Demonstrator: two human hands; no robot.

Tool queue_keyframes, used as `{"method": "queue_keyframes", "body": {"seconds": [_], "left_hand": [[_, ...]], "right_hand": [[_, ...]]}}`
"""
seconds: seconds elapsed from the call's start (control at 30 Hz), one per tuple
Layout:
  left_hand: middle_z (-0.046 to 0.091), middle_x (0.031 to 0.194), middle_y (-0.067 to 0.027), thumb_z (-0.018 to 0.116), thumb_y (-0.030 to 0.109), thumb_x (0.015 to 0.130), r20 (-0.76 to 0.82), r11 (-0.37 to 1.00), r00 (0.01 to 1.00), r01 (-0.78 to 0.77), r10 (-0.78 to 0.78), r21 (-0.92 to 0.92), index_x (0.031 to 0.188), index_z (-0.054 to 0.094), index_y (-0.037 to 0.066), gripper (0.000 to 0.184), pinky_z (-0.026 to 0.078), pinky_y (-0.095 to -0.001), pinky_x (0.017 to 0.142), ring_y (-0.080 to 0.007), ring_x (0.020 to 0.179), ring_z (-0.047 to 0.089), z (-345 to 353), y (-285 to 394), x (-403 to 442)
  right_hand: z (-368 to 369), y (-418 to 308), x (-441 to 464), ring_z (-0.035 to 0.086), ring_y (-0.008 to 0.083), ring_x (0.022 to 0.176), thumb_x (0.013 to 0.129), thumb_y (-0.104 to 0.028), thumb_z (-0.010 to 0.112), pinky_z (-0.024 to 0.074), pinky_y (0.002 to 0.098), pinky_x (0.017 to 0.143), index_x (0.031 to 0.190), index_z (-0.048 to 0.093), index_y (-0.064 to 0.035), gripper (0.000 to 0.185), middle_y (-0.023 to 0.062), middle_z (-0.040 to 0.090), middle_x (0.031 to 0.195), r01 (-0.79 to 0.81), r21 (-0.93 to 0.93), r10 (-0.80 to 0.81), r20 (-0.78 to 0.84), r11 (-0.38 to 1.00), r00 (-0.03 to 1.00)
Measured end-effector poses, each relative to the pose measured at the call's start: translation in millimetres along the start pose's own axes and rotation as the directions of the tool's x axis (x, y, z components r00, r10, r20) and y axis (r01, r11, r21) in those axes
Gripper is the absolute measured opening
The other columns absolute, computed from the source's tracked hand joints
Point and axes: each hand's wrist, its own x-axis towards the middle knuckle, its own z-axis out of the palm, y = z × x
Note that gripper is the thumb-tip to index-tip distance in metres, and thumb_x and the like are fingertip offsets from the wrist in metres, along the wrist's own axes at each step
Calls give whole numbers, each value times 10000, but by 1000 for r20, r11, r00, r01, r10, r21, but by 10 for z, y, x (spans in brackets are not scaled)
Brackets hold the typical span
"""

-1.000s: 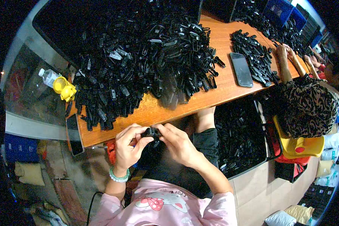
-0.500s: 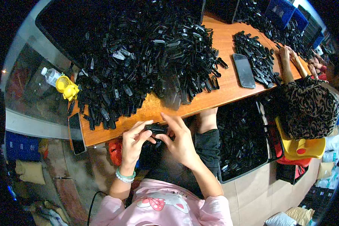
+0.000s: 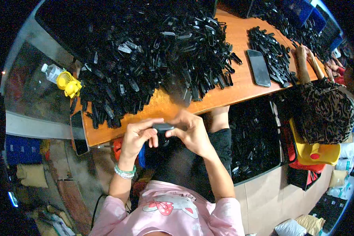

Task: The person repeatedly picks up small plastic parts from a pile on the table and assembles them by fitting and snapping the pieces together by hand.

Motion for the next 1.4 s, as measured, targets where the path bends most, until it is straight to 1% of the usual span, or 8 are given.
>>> {"method": "queue_keyframes", "body": {"seconds": [0.07, 0.13, 0.2, 0.43, 0.8, 0.97, 1.2, 1.4], "left_hand": [[623, 854, -78, 630, 57, 844, -129, 918, 947, -242, 294, 315, 1037, 647, -21, 209, 438, -211, 483, -98, 553, 558, -44, -77, 58], [610, 821, -86, 657, 14, 803, -210, 646, 823, -228, 527, 728, 934, 665, -17, 135, 435, -233, 489, -114, 564, 554, -156, -22, 153], [575, 778, -59, 661, 0, 782, -297, 639, 777, -169, 556, 751, 883, 662, -12, 101, 397, -245, 492, -111, 558, 507, -172, -17, 308], [523, 878, -128, 698, 276, 763, -88, 8, 843, 98, 531, 995, 831, 606, 2, 297, 493, -377, 574, -283, 731, 597, -131, -81, 874], [486, 913, -138, 668, 107, 745, -67, 81, 862, 30, 503, 996, 838, 533, -5, 199, 502, -369, 648, -283, 814, 566, 33, -165, 682], [482, 1002, -128, 670, 51, 740, -109, 233, 804, -37, 585, 972, 877, 512, 14, 213, 499, -392, 667, -306, 865, 563, 72, -201, 583], [483, 1047, -130, 700, 52, 716, -187, 390, 814, -53, 550, 919, 831, 559, 17, 185, 492, -395, 648, -314, 825, 586, 75, -242, 569], [520, 950, -99, 750, 71, 673, -236, 506, 837, -56, 494, 861, 719, 585, 1, 185, 443, -343, 601, -236, 689, 544, 79, -156, 626]], "right_hand": [[-99, -97, -10, 553, 123, 694, 704, -3, 744, 453, 228, 630, 904, 630, 37, 234, 66, 588, 827, -87, -297, 131, 130, 951, 983], [-75, -32, -23, 585, 128, 698, 747, -10, 707, 469, 224, 634, 910, 637, 43, 184, 75, 593, 815, -108, -367, 154, 98, 924, 983], [-58, 36, -3, 603, 125, 699, 774, 13, 669, 476, 230, 622, 875, 636, 44, 111, 74, 596, 804, -77, -273, 77, -11, 959, 997], [-52, -3, 139, 585, 204, 613, 783, -43, 663, 455, 308, 558, 822, 634, 12, 73, 108, 578, 732, -74, -230, 59, -70, 970, 996], [-54, 84, 314, 558, 175, 621, 793, 16, 633, 440, 271, 573, 857, 619, 13, 66, 95, 570, 754, 63, -477, -197, -237, 877, 951], [-198, 86, 734, 546, 331, 799, 775, -76, 606, 451, 414, 694, 809, 601, -26, 60, 142, 548, 841, 24, -697, -371, -353, 717, 859], [-189, 58, 1074, 529, 283, 820, 792, -162, 643, 392, 387, 730, 752, 600, -67, 111, 104, 531, 792, -174, -912, -243, -276, 371, 930], [-374, 76, 1255, 485, 257, 886, 761, -39, 539, 376, 369, 772, 861, 661, -103, 171, 91, 493, 880, 21, -964, -453, -105, 265, 885]]}}
